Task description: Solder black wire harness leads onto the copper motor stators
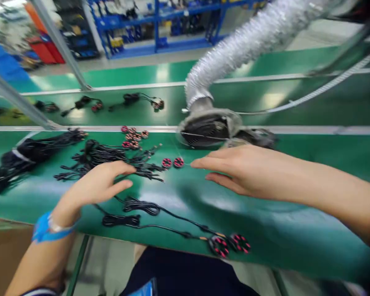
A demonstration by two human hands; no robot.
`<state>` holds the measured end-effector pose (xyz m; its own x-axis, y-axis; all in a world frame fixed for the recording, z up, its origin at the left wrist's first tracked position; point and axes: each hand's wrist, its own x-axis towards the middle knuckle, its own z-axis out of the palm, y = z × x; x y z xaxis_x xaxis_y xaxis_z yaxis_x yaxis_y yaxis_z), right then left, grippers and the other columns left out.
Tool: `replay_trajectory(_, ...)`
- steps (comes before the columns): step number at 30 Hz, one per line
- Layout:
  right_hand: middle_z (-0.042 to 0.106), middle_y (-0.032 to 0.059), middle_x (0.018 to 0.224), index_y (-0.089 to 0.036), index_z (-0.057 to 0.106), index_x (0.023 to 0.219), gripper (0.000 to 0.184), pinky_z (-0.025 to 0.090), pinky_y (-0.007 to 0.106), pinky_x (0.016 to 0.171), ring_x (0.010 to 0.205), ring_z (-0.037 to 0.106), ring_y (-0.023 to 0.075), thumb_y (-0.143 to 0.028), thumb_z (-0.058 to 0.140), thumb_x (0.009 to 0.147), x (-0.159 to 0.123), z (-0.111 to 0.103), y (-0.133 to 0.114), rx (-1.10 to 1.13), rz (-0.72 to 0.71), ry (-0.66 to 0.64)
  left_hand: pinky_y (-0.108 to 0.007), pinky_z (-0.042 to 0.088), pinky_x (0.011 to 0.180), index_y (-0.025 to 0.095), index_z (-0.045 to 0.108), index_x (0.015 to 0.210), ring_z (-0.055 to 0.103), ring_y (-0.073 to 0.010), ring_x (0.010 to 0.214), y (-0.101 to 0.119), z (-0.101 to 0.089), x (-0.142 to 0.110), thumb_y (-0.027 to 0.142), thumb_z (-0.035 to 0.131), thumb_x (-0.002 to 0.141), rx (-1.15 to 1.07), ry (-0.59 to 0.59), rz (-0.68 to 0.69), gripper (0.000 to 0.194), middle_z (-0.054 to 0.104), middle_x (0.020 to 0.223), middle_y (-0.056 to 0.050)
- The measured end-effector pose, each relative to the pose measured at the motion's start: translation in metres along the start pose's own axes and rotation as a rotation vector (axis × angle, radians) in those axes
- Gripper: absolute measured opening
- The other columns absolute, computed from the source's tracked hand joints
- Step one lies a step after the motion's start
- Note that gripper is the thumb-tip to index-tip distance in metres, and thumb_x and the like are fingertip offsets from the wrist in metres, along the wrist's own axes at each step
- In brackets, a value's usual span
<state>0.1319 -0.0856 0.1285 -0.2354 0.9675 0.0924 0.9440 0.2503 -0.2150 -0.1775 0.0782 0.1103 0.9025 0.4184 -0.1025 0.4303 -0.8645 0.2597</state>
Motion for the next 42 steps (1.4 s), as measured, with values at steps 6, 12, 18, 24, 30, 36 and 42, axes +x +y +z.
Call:
replay_trajectory(6, 0.067, 0.0076, 0.088, -0.019, 0.06, 0.101, 0.018, 0.052, 0.031, 0.065, 0.074, 0.065, 0.0189, -0.019, 0.046, 0.09, -0.129, 0.05, -0.012, 0.211, 0.204, 0.038, -0.04, 0.044, 0.107, 0.03, 0.042, 0.14, 0.045, -0.0274, 0.132, -0.018, 0.058, -0.054, 0.044, 0.065, 0.083, -0.074, -0.018, 0.064, 0.063, 0.049, 0.143, -0.007)
replay_trajectory(12, 0.062, 0.0061, 0.081, -0.018, 0.054, 0.097, 0.015, 0.052, 0.032, 0.061, 0.073, 0.062, 0.021, -0.016, 0.04, 0.09, -0.152, 0.087, -0.058, 0.141, 0.274, 0.094, -0.045, 0.042, 0.108, 0.029, 0.035, 0.143, 0.043, -0.03, 0.133, -0.008, 0.071, -0.05, 0.041, 0.063, 0.083, -0.022, -0.044, 0.072, 0.067, 0.046, 0.143, -0.01)
replay_trajectory(18, 0.065, 0.0083, 0.085, -0.014, 0.054, 0.111, 0.025, 0.054, 0.035, 0.062, 0.075, 0.062, 0.0227, -0.013, 0.035, 0.094, -0.139, 0.102, -0.054, 0.086, 0.288, 0.13, -0.039, 0.047, 0.101, 0.023, 0.047, 0.114, 0.051, -0.0267, 0.124, -0.003, 0.076, -0.051, 0.033, 0.061, 0.083, -0.093, -0.004, 0.086, 0.036, 0.045, 0.141, -0.013)
replay_trajectory(24, 0.067, 0.0106, 0.102, -0.013, 0.046, 0.127, 0.038, 0.058, 0.041, 0.071, 0.086, 0.066, 0.027, -0.021, 0.046, 0.09, -0.127, 0.101, -0.067, 0.135, 0.304, 0.052, -0.046, 0.044, 0.105, 0.027, 0.051, 0.121, 0.043, -0.0311, 0.133, 0.002, 0.077, -0.057, 0.025, 0.065, 0.074, -0.063, -0.041, 0.1, 0.049, 0.038, 0.149, -0.012)
replay_trajectory(30, 0.068, 0.0091, 0.092, -0.014, 0.045, 0.125, 0.043, 0.056, 0.038, 0.054, 0.067, 0.069, 0.0259, -0.009, 0.035, 0.083, -0.118, 0.107, -0.056, 0.051, 0.311, -0.028, -0.043, 0.043, 0.104, 0.025, 0.06, 0.111, 0.049, -0.0269, 0.127, 0.003, 0.079, -0.052, 0.021, 0.058, 0.08, -0.066, 0.036, 0.153, 0.031, 0.057, 0.133, -0.009)
replay_trajectory(36, 0.069, 0.0065, 0.095, -0.025, 0.042, 0.13, 0.056, 0.055, 0.034, 0.058, 0.067, 0.069, 0.0241, -0.004, 0.037, 0.078, -0.113, 0.113, -0.035, 0.171, 0.257, -0.067, -0.034, 0.05, 0.089, 0.022, 0.056, 0.094, 0.062, -0.0204, 0.101, 0.016, 0.092, -0.054, 0.017, 0.051, 0.087, -0.115, 0.137, 0.105, 0.01, 0.066, 0.108, -0.007)
replay_trajectory(42, 0.066, 0.0024, 0.083, -0.026, 0.051, 0.108, 0.04, 0.043, 0.027, 0.053, 0.068, 0.066, 0.0213, 0.0, 0.044, 0.078, -0.045, 0.062, -0.029, 0.138, 0.09, -0.2, -0.027, 0.053, 0.079, 0.024, 0.055, 0.098, 0.067, -0.0174, 0.089, 0.005, 0.041, -0.078, 0.028, 0.053, 0.09, -0.07, 0.302, -0.032, 0.009, 0.069, 0.101, -0.004)
